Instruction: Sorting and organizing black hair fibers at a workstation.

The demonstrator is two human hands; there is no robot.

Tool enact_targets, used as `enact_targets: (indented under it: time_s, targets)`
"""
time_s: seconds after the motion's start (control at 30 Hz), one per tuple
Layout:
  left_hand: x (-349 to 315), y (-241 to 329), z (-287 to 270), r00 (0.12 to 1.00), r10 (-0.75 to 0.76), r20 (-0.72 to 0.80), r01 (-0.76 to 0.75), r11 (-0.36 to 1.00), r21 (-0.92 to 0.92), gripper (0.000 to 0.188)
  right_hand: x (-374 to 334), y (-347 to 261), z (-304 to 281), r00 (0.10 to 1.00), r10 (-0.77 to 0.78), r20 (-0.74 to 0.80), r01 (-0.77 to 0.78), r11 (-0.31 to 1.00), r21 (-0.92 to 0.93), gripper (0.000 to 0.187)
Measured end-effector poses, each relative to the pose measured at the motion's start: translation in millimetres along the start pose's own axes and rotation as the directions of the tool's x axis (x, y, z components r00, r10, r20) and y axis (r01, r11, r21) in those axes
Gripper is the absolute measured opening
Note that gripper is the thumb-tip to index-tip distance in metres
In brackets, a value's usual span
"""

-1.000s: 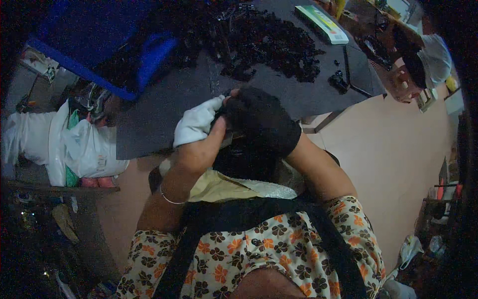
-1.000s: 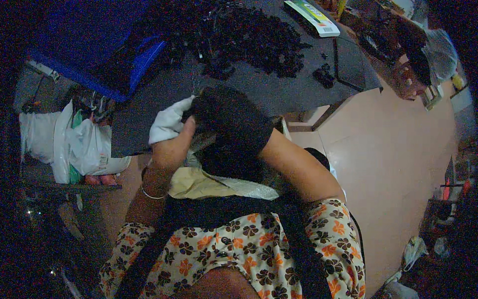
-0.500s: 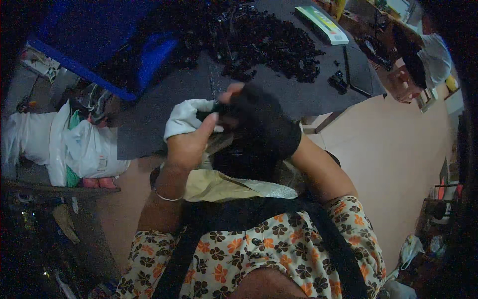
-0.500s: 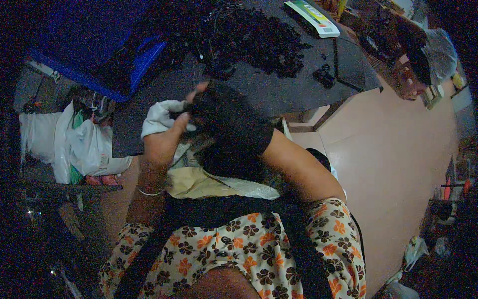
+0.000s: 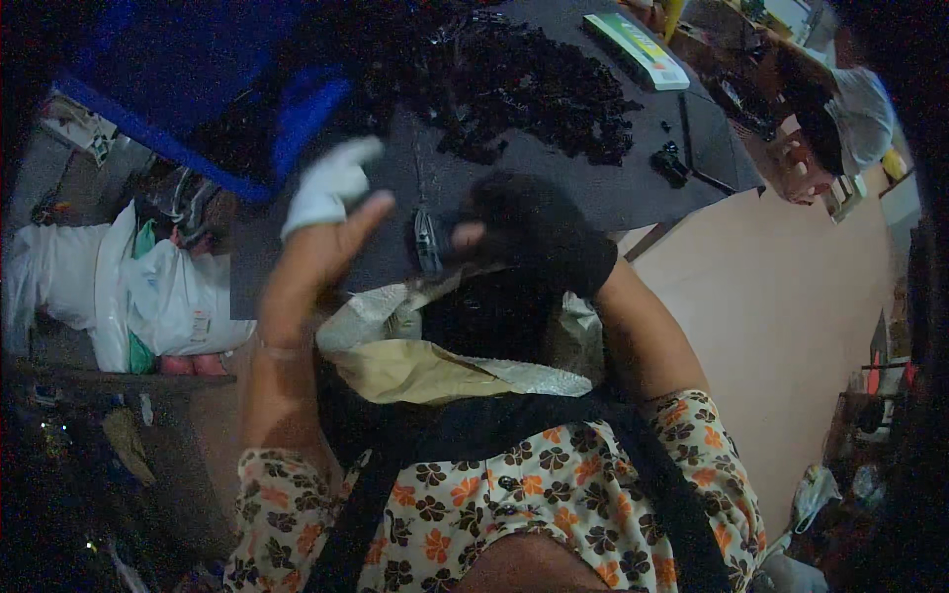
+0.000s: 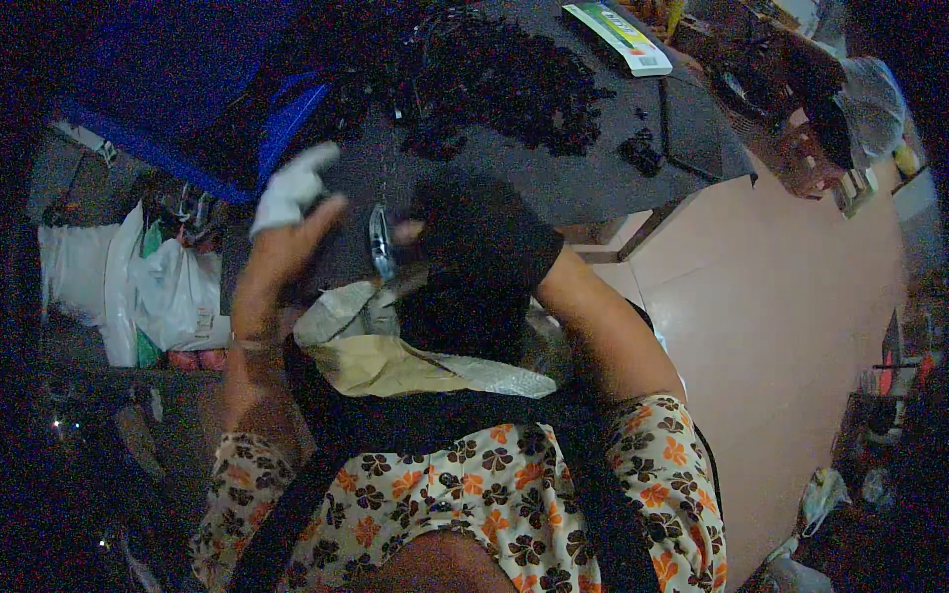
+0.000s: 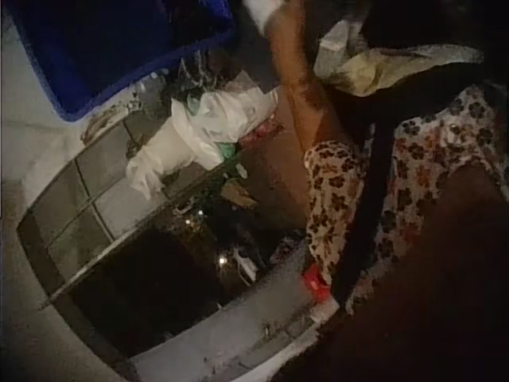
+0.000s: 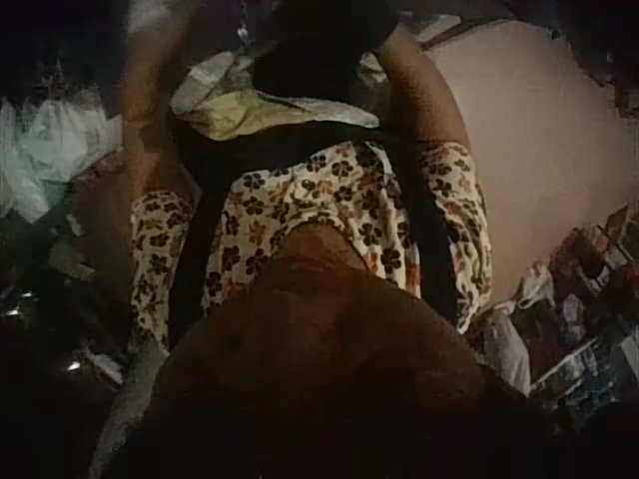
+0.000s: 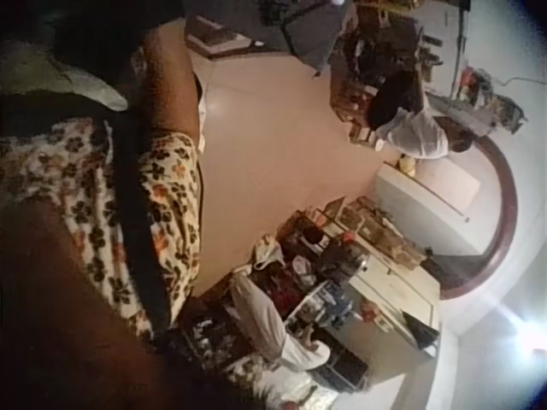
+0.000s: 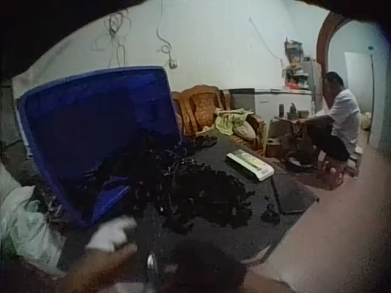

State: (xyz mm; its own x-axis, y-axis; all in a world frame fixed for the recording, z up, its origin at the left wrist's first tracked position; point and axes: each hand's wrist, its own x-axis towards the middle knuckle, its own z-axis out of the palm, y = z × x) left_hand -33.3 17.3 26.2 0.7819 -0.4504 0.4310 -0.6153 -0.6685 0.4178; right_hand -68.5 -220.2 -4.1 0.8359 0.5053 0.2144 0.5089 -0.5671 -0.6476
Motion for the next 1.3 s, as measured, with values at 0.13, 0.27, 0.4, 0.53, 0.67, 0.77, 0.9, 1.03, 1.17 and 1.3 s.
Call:
enact_targets:
  time_s: [0.13,0.27,0.4,0.53,0.67,0.77,0.9,1.03,1.17,1.3]
  targets:
    - [46,-85,4,0.972,0.223,-0.069,-0.152,0.829,0.538,0.046,19,19,3,0.899,-0.144,-0.414,-0.023,0.928,-0.372,0.027]
    - [73,-86,30,0.982,-0.175,-0.076,0.190,0.861,0.472,0.045,21,20,0,0.930,-0.076,-0.359,-0.071,0.922,-0.381,0.027]
    - [59,-70,37,1.000,0.013,-0.010,-0.007,0.870,0.492,0.043,23,13,-1,0.899,-0.160,-0.408,0.000,0.930,-0.366,0.026]
    - [44,-30,42,0.996,0.045,0.078,-0.080,0.834,0.546,0.034,23,17,-3,0.901,-0.094,-0.424,-0.053,0.945,-0.322,0.024]
    - [17,-27,43,0.949,0.232,-0.212,-0.163,0.941,0.297,0.021,23,24,0,0.907,-0.247,-0.342,0.060,0.878,-0.475,0.022]
    - [5,-2,37,0.972,0.066,-0.224,-0.038,0.991,0.130,0.017,12,-1,-17,0.961,-0.110,-0.255,-0.064,0.805,-0.589,0.020]
    - [-5,7,36,0.973,0.109,-0.203,-0.084,0.988,0.130,0.014,6,11,-21,0.945,-0.020,-0.328,-0.179,0.805,-0.565,0.019]
    - [-12,13,35,0.985,0.027,-0.168,-0.023,0.999,0.028,0.016,8,23,-13,0.912,-0.039,-0.409,-0.096,0.948,-0.304,0.021]
    - [-15,22,37,0.979,0.089,-0.185,-0.097,0.995,-0.037,0.021,5,20,-8,0.882,-0.215,-0.419,0.145,0.971,-0.191,0.017]
    - [-18,40,37,0.989,-0.010,-0.144,-0.009,0.992,-0.128,0.022,10,13,6,0.891,-0.191,-0.412,0.324,0.903,0.283,0.019]
